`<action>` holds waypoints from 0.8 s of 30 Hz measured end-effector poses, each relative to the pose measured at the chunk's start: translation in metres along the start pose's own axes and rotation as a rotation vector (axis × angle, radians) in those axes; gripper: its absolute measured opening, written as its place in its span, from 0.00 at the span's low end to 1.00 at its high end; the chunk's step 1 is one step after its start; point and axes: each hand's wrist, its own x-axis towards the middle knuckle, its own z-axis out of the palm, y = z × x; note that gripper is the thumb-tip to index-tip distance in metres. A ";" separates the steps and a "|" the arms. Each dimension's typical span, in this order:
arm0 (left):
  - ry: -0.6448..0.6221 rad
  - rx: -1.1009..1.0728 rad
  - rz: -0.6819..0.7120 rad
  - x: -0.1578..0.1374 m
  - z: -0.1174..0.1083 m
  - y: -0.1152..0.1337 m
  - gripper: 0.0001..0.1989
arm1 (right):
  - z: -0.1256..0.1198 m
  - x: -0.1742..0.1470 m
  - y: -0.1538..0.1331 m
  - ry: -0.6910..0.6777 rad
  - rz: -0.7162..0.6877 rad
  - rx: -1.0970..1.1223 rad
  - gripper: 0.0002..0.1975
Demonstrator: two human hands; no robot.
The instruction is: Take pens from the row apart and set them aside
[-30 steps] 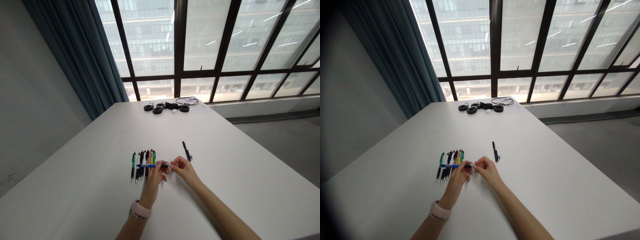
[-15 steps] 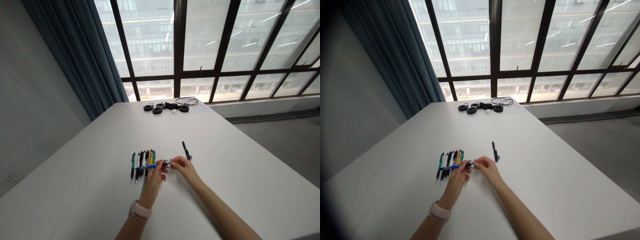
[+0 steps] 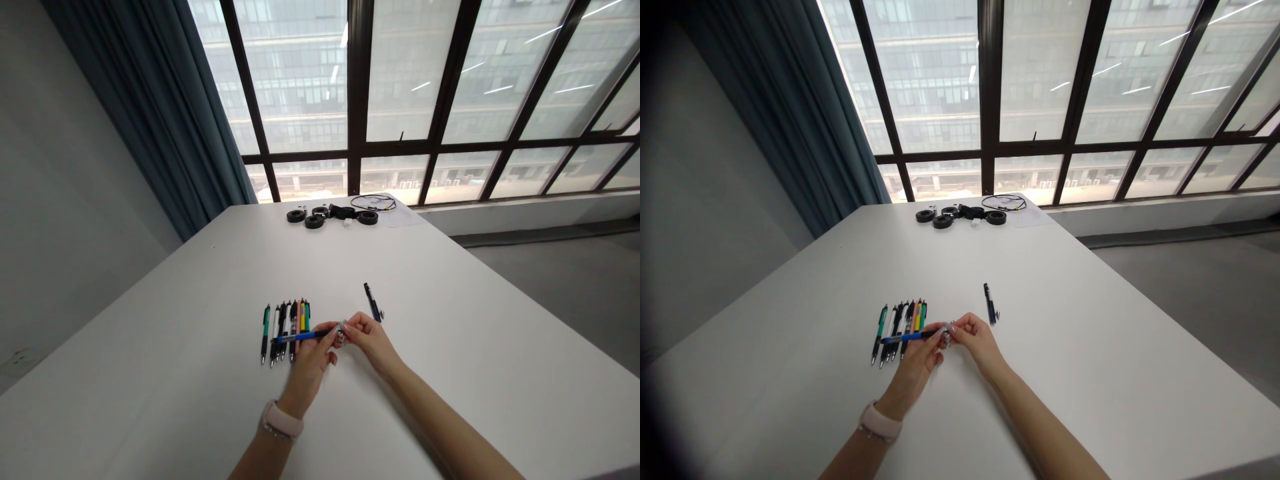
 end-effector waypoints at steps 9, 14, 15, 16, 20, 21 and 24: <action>0.057 0.020 0.033 0.005 0.000 -0.008 0.19 | 0.002 0.001 0.003 0.042 -0.054 -0.055 0.21; 0.043 0.021 0.046 0.007 -0.002 -0.014 0.17 | 0.002 0.001 0.005 0.038 -0.113 -0.156 0.21; 0.042 0.011 0.036 0.006 -0.002 -0.014 0.17 | 0.001 0.001 0.006 0.037 -0.125 -0.180 0.21; 0.045 -0.002 0.026 0.006 -0.002 -0.014 0.16 | 0.000 0.001 0.007 0.039 -0.138 -0.209 0.20; 0.138 -0.090 0.012 0.005 -0.002 -0.011 0.17 | -0.009 0.003 0.005 0.138 -0.213 -0.436 0.19; 0.167 -0.115 0.010 0.005 -0.002 -0.010 0.17 | -0.014 0.003 0.001 0.187 -0.231 -0.548 0.18; 0.214 -0.172 0.002 0.005 -0.003 -0.006 0.19 | -0.035 0.005 -0.017 0.368 -0.207 -1.087 0.18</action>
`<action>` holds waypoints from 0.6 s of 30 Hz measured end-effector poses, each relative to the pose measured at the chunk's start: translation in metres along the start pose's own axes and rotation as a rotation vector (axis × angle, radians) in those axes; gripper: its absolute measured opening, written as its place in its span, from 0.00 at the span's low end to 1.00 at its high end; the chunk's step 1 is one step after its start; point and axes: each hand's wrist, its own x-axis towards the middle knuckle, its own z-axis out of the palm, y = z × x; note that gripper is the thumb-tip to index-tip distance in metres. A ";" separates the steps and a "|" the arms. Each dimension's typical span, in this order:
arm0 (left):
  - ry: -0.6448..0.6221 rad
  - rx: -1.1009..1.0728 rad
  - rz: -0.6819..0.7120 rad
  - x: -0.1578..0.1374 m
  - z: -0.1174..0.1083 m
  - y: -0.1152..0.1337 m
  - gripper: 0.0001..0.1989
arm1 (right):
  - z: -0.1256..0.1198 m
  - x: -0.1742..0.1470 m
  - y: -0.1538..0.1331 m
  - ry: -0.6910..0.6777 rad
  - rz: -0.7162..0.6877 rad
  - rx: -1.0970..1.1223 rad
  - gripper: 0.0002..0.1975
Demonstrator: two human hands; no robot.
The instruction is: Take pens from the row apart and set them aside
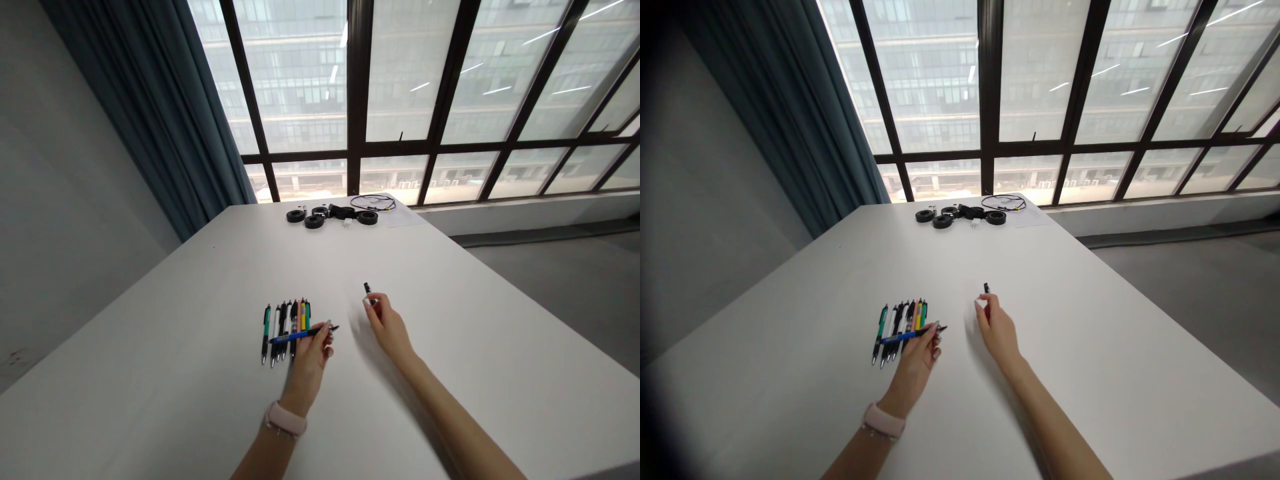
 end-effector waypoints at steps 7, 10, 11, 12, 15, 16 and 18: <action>0.001 -0.054 -0.001 0.001 0.000 0.003 0.17 | -0.013 0.024 0.026 -0.008 0.079 -0.726 0.26; 0.012 -0.064 -0.013 0.000 0.002 0.005 0.15 | -0.001 0.027 0.025 -0.061 0.065 -0.792 0.27; 0.017 -0.069 -0.022 -0.001 0.002 0.006 0.14 | 0.002 0.028 0.023 -0.080 0.063 -0.810 0.27; 0.024 -0.076 -0.031 -0.001 0.002 0.006 0.14 | 0.003 0.029 0.021 -0.102 0.061 -0.825 0.26; 0.028 -0.101 -0.045 -0.001 0.002 0.007 0.15 | 0.002 0.032 0.017 -0.182 0.043 -0.848 0.21; 0.021 -0.107 -0.044 -0.001 0.002 0.007 0.15 | 0.001 0.034 0.017 -0.207 0.039 -0.851 0.19; 0.007 -0.118 -0.040 -0.001 0.001 0.006 0.15 | -0.002 0.036 0.018 -0.251 0.040 -0.856 0.18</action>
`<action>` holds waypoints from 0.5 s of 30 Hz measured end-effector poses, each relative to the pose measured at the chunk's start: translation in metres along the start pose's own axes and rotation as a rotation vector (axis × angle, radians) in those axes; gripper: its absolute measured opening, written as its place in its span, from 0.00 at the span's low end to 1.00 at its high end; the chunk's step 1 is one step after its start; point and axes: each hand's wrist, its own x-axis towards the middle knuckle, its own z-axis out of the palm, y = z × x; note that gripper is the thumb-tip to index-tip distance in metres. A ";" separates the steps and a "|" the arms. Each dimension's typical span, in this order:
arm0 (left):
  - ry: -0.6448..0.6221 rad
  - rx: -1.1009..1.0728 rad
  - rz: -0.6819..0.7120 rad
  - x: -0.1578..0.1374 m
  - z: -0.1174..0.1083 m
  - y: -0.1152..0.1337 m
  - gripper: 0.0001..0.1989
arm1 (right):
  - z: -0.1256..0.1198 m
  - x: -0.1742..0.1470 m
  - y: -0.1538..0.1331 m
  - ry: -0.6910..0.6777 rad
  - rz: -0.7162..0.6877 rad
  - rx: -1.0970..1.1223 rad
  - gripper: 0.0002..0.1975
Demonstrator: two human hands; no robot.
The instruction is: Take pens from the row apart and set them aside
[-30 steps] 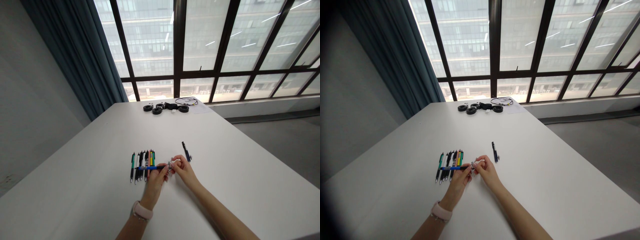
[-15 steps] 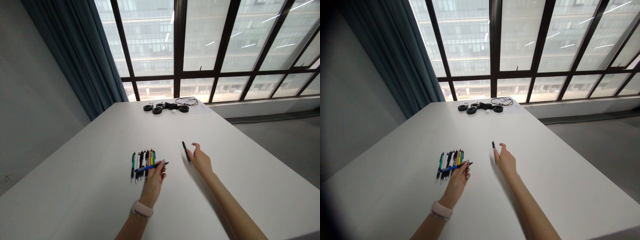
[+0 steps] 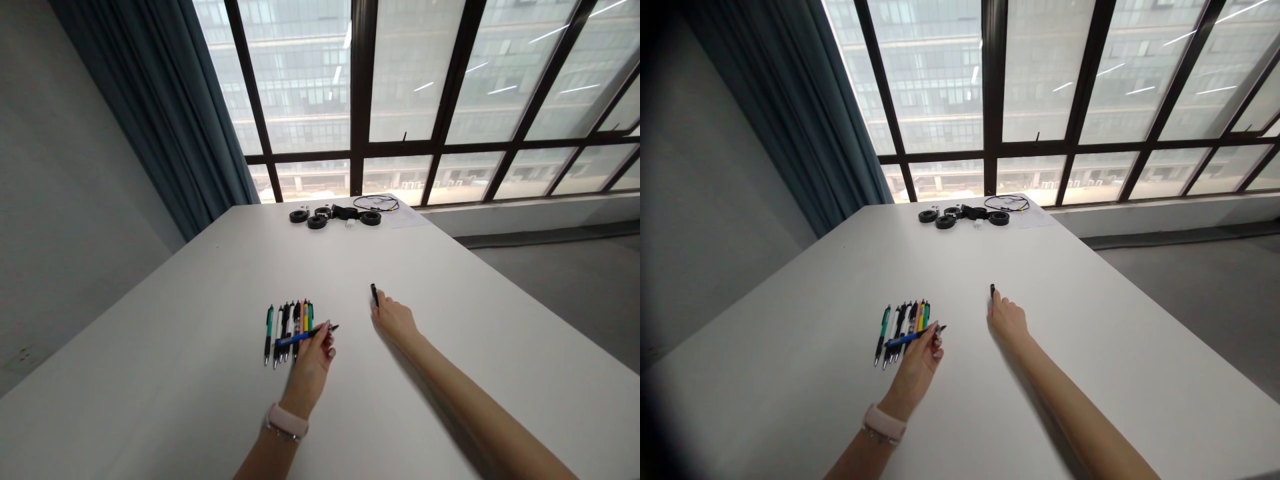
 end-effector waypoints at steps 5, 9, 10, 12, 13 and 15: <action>0.000 -0.018 -0.004 0.001 -0.001 0.000 0.14 | 0.002 0.000 0.005 -0.038 -0.026 -0.021 0.20; -0.001 -0.017 -0.002 0.001 0.000 0.001 0.13 | 0.004 -0.005 0.009 -0.019 -0.041 0.010 0.18; 0.000 -0.015 -0.002 0.001 0.000 0.001 0.13 | 0.004 -0.007 0.012 0.001 -0.048 0.023 0.18; 0.008 -0.016 -0.003 0.000 0.001 0.002 0.12 | 0.004 -0.010 0.019 0.054 -0.054 0.063 0.18; 0.010 -0.018 -0.002 0.000 0.001 0.002 0.12 | 0.004 -0.011 0.024 0.077 -0.049 0.091 0.18; 0.010 -0.022 -0.001 -0.001 0.001 0.002 0.11 | 0.002 -0.013 0.033 0.108 -0.009 0.148 0.18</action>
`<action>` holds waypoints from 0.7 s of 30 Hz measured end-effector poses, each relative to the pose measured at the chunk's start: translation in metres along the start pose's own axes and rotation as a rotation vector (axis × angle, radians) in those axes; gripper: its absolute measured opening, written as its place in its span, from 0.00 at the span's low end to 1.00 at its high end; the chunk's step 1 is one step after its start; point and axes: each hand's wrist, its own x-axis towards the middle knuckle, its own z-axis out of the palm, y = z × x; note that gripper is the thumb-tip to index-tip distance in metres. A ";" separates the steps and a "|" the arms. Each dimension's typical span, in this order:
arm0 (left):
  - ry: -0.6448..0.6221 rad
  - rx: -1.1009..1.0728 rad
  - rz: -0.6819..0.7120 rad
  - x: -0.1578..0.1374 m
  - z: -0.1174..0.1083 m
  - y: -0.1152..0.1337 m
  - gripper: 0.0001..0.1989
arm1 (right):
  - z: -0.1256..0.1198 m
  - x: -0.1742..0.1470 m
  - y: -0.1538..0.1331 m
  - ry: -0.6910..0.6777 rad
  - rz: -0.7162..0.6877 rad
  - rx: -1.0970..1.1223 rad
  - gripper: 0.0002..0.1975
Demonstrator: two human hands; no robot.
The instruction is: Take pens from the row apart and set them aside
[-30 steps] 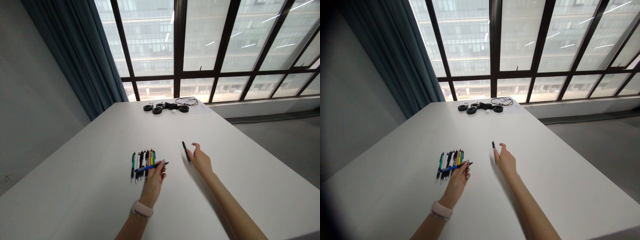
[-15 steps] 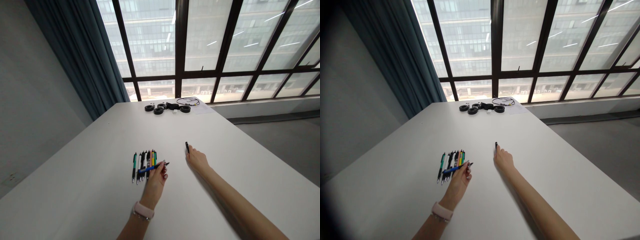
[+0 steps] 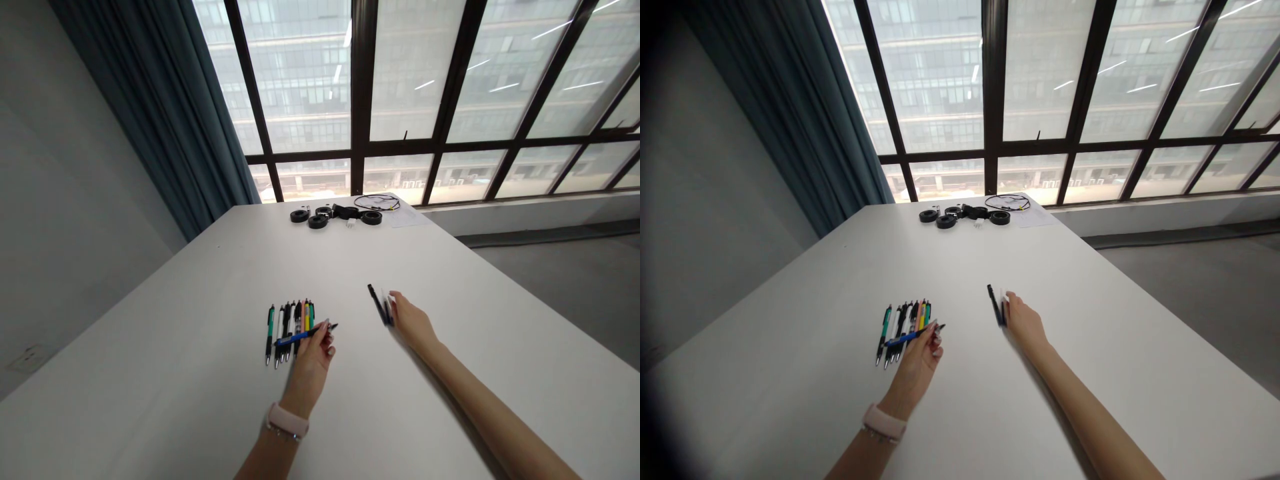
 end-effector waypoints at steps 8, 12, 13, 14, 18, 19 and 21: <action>-0.011 -0.018 0.004 0.001 -0.001 -0.001 0.10 | -0.003 -0.009 0.004 -0.078 -0.045 -0.035 0.18; -0.022 -0.020 0.009 0.001 -0.001 -0.001 0.10 | 0.000 -0.009 -0.001 -0.090 -0.087 -0.082 0.18; -0.024 -0.019 0.012 0.001 -0.001 -0.001 0.10 | 0.000 -0.009 -0.001 -0.093 -0.096 -0.089 0.18; -0.028 -0.017 0.014 0.001 -0.001 -0.001 0.10 | 0.000 -0.007 -0.001 -0.097 -0.107 -0.096 0.18; -0.022 -0.011 0.010 0.000 -0.001 -0.001 0.10 | 0.000 -0.002 0.001 -0.128 -0.147 -0.124 0.18; -0.016 -0.012 0.009 0.001 0.000 -0.001 0.10 | 0.000 0.000 0.003 -0.128 -0.147 -0.131 0.19; -0.014 -0.010 0.004 0.001 0.000 0.000 0.11 | 0.000 0.003 0.006 -0.120 -0.135 -0.146 0.19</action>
